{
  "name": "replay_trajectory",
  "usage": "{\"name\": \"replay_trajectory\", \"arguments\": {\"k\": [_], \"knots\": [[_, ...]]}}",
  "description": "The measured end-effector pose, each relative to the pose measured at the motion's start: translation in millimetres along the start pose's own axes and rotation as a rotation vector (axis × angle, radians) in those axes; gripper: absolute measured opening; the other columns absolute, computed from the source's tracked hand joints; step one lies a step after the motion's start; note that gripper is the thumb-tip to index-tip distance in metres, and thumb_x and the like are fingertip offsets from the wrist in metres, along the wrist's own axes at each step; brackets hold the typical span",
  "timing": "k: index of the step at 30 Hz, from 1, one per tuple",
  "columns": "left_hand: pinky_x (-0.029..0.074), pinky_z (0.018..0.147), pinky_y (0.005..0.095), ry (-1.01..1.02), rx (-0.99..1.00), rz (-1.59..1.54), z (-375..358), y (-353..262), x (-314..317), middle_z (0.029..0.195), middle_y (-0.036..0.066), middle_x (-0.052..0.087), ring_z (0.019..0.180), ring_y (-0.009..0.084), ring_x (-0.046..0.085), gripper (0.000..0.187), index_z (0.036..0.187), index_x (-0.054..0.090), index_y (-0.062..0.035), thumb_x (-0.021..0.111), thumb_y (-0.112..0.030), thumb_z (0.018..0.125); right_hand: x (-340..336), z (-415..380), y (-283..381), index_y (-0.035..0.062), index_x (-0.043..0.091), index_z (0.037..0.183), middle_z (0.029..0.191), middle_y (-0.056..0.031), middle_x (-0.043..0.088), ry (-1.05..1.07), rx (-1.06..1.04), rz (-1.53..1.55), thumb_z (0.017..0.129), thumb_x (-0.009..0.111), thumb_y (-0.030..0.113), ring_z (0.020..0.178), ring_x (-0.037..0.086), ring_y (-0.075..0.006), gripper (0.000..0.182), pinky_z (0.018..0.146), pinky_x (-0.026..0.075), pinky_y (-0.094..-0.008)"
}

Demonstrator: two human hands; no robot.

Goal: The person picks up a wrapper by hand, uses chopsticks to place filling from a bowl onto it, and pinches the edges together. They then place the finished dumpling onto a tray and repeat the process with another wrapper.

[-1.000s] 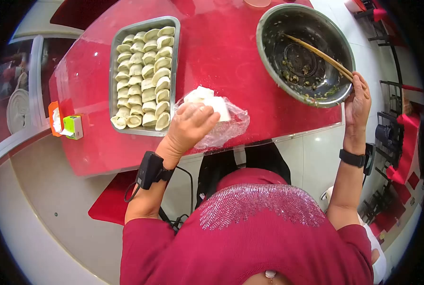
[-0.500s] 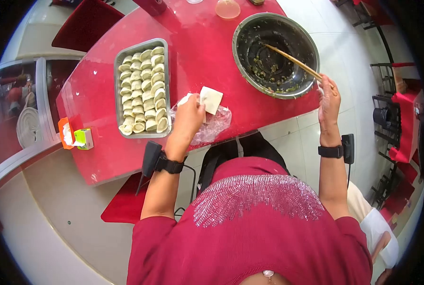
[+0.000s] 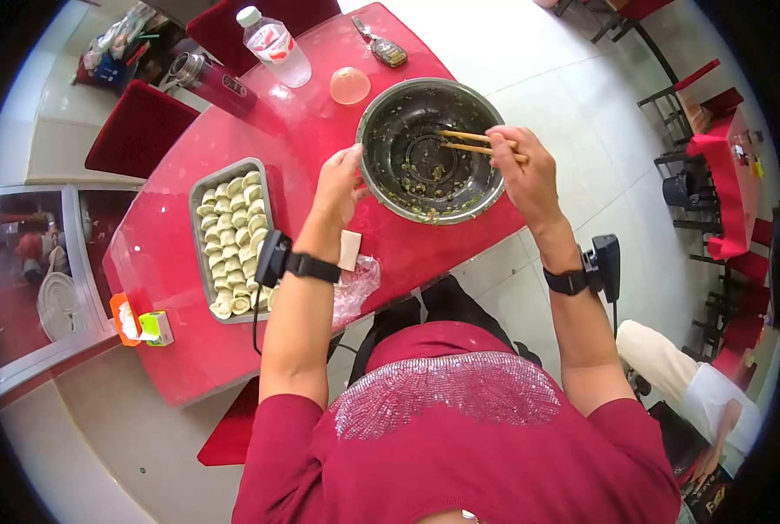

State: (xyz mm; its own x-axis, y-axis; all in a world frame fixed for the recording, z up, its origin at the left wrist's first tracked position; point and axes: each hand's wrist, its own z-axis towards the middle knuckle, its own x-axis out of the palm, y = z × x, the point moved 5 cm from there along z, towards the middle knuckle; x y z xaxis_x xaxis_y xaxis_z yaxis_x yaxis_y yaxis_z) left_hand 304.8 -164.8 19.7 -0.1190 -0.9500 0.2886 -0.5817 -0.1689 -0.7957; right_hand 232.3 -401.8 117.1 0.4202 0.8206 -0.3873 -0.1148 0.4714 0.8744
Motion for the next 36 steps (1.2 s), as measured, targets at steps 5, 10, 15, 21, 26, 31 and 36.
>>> {"name": "replay_trajectory", "arguments": {"k": [5,10,15,21,26,31,36], "knots": [[0.052,0.071,0.0429,0.141,-0.228,0.118,6,-3,3,0.095,0.009,0.054,0.080,0.0237,0.060,0.028,0.108,0.041,-0.0058,0.050,-0.007,0.082,28,16,-11,0.0009,0.060,0.089,0.081,-0.0114,0.060,0.132,0.018,0.168,0.082,0.056,0.014,0.065,0.059,-0.0178,0.016,0.057,0.046,-0.0266],[0.055,0.064,0.0355,0.101,0.022,0.180,-23,-12,17,0.096,0.010,0.054,0.076,0.0198,0.061,0.033,0.109,0.042,-0.0026,0.045,0.006,0.077,-28,24,-14,-0.0006,0.059,0.092,0.078,-0.0061,0.061,0.091,0.092,0.233,0.087,0.051,0.015,0.064,0.059,-0.0096,0.018,0.055,0.049,-0.0201],[0.052,0.059,0.0259,0.075,0.287,0.268,-69,-53,21,0.093,0.007,0.055,0.077,0.0157,0.059,0.035,0.110,0.043,-0.0018,0.046,0.007,0.076,-84,38,19,-0.0020,0.057,0.090,0.073,-0.0059,0.059,0.031,-0.021,0.263,0.085,0.053,0.008,0.062,0.059,-0.0095,0.012,0.056,0.049,-0.0187],[0.055,0.064,0.0305,0.006,0.568,0.116,-113,-91,5,0.099,0.009,0.055,0.083,0.0174,0.059,0.029,0.107,0.045,0.0004,0.045,0.008,0.078,-85,-3,47,-0.0025,0.056,0.085,0.067,-0.0048,0.058,0.041,-0.013,0.217,0.086,0.051,0.008,0.059,0.058,-0.0093,0.012,0.054,0.048,-0.0197],[0.054,0.068,0.0298,-0.007,0.647,-0.001,-126,-84,-15,0.105,0.009,0.052,0.087,0.0154,0.057,0.044,0.121,0.037,-0.0003,0.046,0.008,0.079,-46,-46,64,-0.0021,0.055,0.086,0.068,-0.0065,0.058,0.107,0.107,0.320,0.087,0.049,0.009,0.059,0.058,-0.0113,0.013,0.054,0.048,-0.0210],[0.054,0.070,0.0288,-0.083,0.656,-0.047,-137,-84,-25,0.107,0.009,0.051,0.090,0.0153,0.056,0.045,0.121,0.037,-0.0005,0.045,0.010,0.078,-21,-59,82,-0.0024,0.055,0.089,0.073,-0.0081,0.059,0.105,0.032,0.412,0.088,0.048,0.009,0.064,0.060,-0.0133,0.013,0.058,0.050,-0.0226],[0.050,0.076,0.0267,-0.064,0.751,-0.002,-149,-92,-37,0.106,0.008,0.051,0.090,0.0146,0.055,0.043,0.120,0.038,-0.0011,0.047,0.009,0.079,-34,-34,88,-0.0039,0.055,0.091,0.074,-0.0086,0.059,0.011,0.027,0.378,0.088,0.046,0.009,0.065,0.060,-0.0147,0.015,0.061,0.051,-0.0239]]}}
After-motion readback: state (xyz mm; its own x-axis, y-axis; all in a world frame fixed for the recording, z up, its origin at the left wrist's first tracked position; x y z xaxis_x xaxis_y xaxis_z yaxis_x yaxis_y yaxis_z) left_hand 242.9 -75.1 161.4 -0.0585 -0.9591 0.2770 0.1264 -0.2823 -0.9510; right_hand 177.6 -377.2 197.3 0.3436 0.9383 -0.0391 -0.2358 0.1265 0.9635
